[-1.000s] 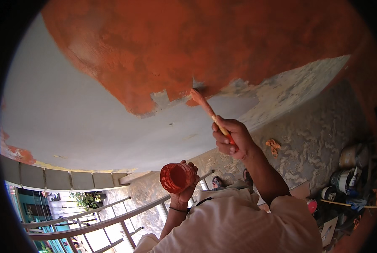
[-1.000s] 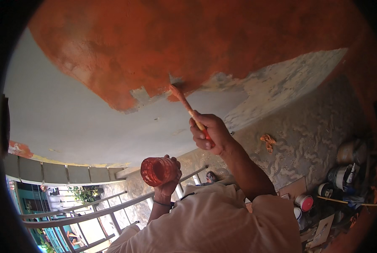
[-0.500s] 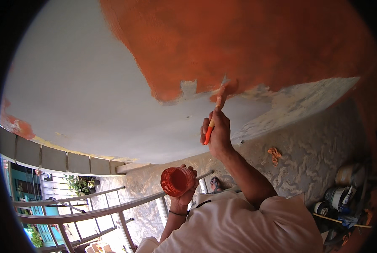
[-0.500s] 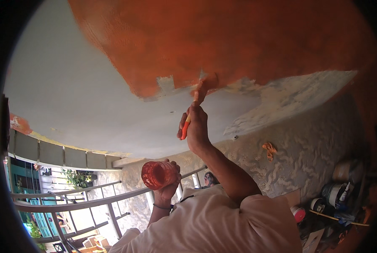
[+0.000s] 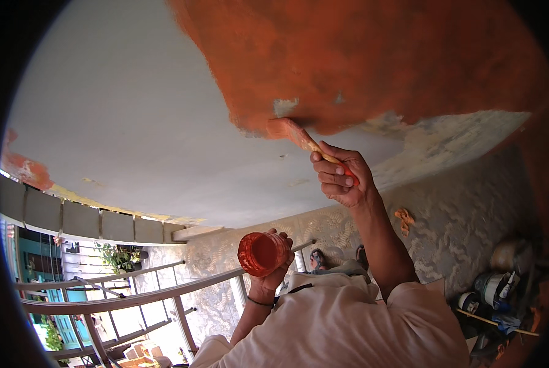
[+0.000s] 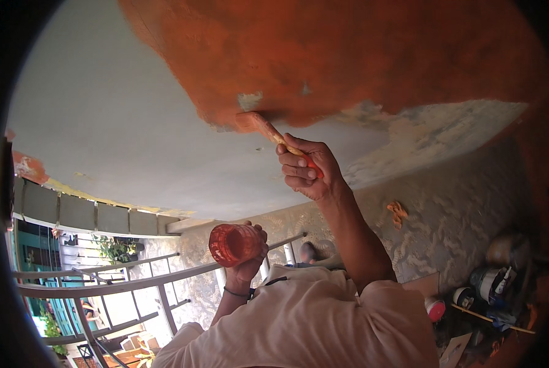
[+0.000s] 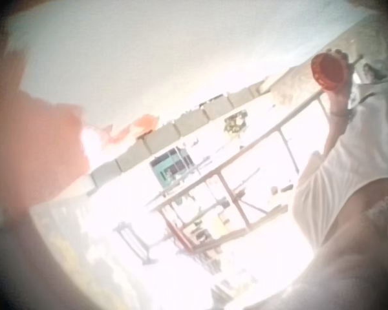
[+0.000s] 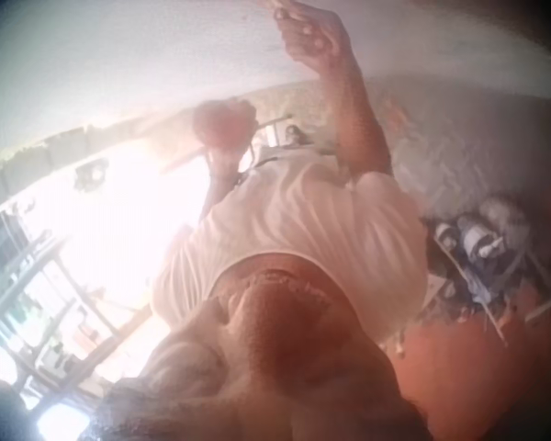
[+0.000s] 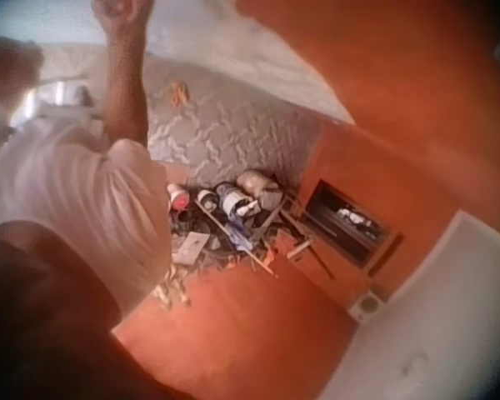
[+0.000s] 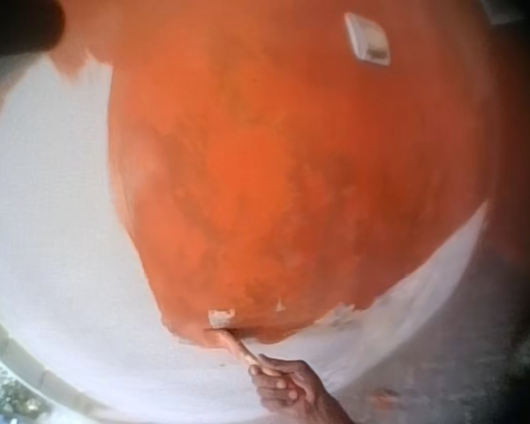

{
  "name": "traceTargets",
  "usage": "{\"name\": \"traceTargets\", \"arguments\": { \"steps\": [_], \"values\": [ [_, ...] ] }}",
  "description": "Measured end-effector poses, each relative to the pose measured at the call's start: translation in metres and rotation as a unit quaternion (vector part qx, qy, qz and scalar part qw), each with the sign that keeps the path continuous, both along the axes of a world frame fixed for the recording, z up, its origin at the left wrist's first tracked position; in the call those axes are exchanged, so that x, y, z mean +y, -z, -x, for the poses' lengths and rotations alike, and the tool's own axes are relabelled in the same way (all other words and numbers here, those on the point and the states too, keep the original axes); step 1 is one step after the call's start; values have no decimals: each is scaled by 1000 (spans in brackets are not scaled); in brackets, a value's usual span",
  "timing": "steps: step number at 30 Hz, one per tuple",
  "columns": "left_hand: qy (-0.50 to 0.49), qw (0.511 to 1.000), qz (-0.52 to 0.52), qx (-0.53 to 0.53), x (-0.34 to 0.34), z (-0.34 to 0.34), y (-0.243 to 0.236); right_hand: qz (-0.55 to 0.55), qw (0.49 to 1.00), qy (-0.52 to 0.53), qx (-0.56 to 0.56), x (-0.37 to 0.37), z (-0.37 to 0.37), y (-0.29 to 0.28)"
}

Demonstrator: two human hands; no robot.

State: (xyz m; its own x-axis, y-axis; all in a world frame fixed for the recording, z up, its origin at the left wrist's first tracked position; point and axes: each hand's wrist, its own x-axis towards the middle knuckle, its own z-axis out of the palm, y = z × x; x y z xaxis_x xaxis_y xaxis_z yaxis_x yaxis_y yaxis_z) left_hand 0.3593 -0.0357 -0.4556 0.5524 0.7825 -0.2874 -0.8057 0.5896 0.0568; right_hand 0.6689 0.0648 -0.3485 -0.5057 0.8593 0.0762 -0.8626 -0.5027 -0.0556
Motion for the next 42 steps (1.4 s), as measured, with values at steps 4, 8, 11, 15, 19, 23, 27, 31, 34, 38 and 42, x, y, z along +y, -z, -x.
{"name": "traceTargets", "arguments": {
  "steps": [4, 8, 11, 15, 19, 23, 27, 31, 34, 38, 42],
  "values": [
    [-9, 1000, -2, -14, -1, -3, -4, -23, 998, 35, 49, -7, -9, 8],
    [-27, 999, 2, -39, 0, -3, -8, -45, 994, 86, 40, -20, -39, 12],
    [-40, 999, -3, -26, -2, 4, 0, -48, 992, 118, 7, -26, -50, 10],
    [-39, 998, 10, -43, -2, 1, -4, -45, 966, 224, -119, -37, -54, 4],
    [-37, 998, 1, -48, -4, -3, 1, -17, 834, 419, -360, -62, -47, -17],
    [-26, 998, -9, -54, -2, -6, 8, -6, 673, 527, -519, -43, -5, -38],
    [-15, 998, -15, -52, 2, -6, 5, -22, 714, 332, -616, -15, 45, 1],
    [-23, 998, -25, -55, 5, 1, 13, 29, 863, 129, -487, -46, 59, 3],
    [-29, 997, -25, -71, 8, 6, 13, 79, 910, 94, -397, -44, 28, -33],
    [-37, 995, -34, -91, 10, 14, 15, -73, 841, 305, -440, -42, -4, -116],
    [-48, 992, -34, -112, 10, 19, 19, -81, 678, 492, -540, -35, 44, -122]
  ]
}}
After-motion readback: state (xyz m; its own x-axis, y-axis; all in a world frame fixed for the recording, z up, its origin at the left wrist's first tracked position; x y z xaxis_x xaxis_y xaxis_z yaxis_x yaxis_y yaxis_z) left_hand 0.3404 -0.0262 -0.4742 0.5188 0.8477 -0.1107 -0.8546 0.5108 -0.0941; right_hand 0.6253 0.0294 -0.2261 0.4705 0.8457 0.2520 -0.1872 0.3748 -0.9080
